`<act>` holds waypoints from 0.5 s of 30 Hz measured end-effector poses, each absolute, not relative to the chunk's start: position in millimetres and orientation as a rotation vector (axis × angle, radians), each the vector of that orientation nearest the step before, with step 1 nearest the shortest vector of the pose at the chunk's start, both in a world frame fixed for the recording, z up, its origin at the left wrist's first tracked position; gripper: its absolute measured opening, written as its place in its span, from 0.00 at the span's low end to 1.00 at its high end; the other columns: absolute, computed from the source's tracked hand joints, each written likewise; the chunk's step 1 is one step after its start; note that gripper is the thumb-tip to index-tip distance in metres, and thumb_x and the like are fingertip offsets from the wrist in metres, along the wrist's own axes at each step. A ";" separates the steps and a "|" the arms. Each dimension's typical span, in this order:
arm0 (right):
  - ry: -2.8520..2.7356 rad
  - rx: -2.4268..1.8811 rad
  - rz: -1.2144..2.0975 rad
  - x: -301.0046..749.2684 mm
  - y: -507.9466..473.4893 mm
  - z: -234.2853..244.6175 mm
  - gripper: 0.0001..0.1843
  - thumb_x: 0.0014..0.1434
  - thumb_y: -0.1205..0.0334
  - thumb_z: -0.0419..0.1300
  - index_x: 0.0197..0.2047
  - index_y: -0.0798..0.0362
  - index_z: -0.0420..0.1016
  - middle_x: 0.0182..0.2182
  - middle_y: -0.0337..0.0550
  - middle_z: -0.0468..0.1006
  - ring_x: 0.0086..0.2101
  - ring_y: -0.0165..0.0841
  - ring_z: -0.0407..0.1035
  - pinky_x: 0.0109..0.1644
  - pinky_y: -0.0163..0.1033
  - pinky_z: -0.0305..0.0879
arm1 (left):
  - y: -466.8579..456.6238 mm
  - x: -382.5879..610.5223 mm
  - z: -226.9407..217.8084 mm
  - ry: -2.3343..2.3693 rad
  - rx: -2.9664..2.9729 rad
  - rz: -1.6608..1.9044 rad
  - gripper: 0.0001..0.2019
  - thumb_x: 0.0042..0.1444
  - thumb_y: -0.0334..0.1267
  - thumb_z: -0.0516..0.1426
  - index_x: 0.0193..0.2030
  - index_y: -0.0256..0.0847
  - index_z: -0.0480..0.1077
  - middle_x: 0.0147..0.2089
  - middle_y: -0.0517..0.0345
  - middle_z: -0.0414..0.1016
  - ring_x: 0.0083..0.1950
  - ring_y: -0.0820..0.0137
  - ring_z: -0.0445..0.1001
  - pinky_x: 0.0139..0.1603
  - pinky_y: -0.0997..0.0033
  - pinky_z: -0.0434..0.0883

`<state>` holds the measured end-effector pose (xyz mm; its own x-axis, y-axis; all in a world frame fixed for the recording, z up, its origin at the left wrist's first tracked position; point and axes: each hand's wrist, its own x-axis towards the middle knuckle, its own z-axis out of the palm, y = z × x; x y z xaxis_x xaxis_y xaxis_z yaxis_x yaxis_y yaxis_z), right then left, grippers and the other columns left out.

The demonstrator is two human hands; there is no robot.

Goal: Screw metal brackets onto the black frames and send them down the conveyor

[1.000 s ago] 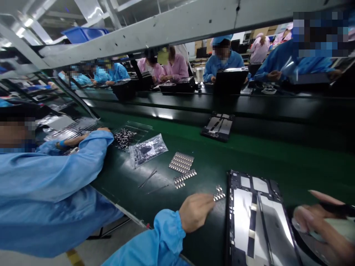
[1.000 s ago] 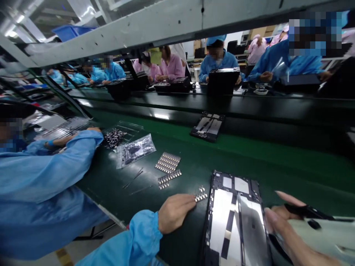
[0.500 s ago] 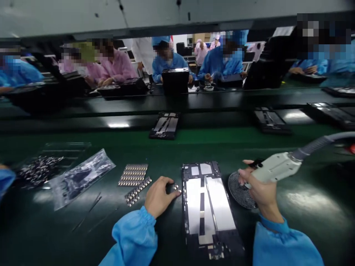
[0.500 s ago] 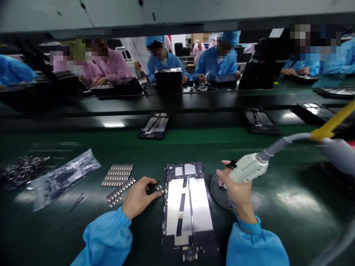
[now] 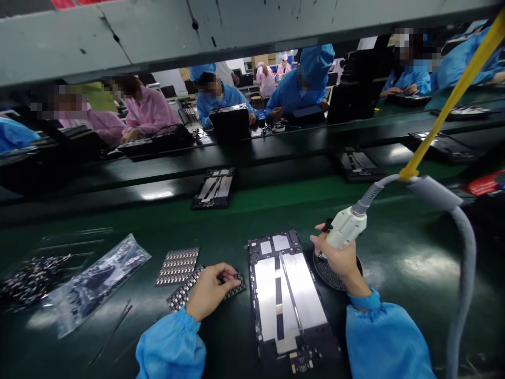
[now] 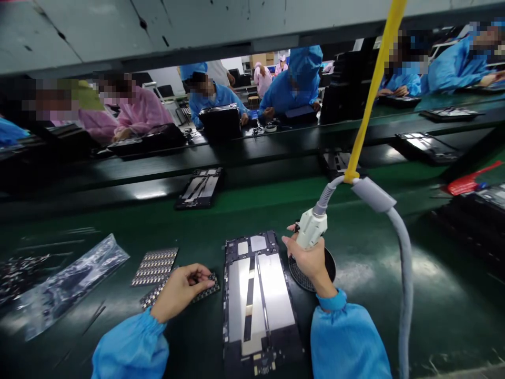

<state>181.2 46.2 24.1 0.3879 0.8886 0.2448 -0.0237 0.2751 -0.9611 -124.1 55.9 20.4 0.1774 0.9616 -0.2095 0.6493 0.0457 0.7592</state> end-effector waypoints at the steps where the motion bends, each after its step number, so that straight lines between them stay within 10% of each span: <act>1: -0.978 -1.110 0.767 180.8 46.1 23.4 0.13 0.49 0.64 0.67 0.38 0.53 0.69 0.14 0.29 0.68 0.15 0.29 0.63 0.22 0.37 0.62 | 56.6 -124.8 19.0 1.553 1.662 0.522 0.12 0.43 0.43 0.63 0.32 0.38 0.74 0.28 0.57 0.77 0.32 0.67 0.74 0.31 0.71 0.65; 15: -0.997 -1.238 0.652 179.1 35.4 34.5 0.15 0.48 0.59 0.68 0.39 0.53 0.72 0.15 0.32 0.71 0.17 0.31 0.66 0.25 0.39 0.65 | 50.5 -114.9 23.4 1.759 1.890 0.357 0.05 0.51 0.31 0.60 0.33 0.39 0.77 0.32 0.55 0.80 0.37 0.64 0.77 0.39 0.68 0.68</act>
<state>179.1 35.4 34.5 0.4485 0.8550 0.2604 0.1041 0.2394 -0.9653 -114.9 50.5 23.4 0.1178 0.9801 -0.1598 0.8404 -0.0127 0.5418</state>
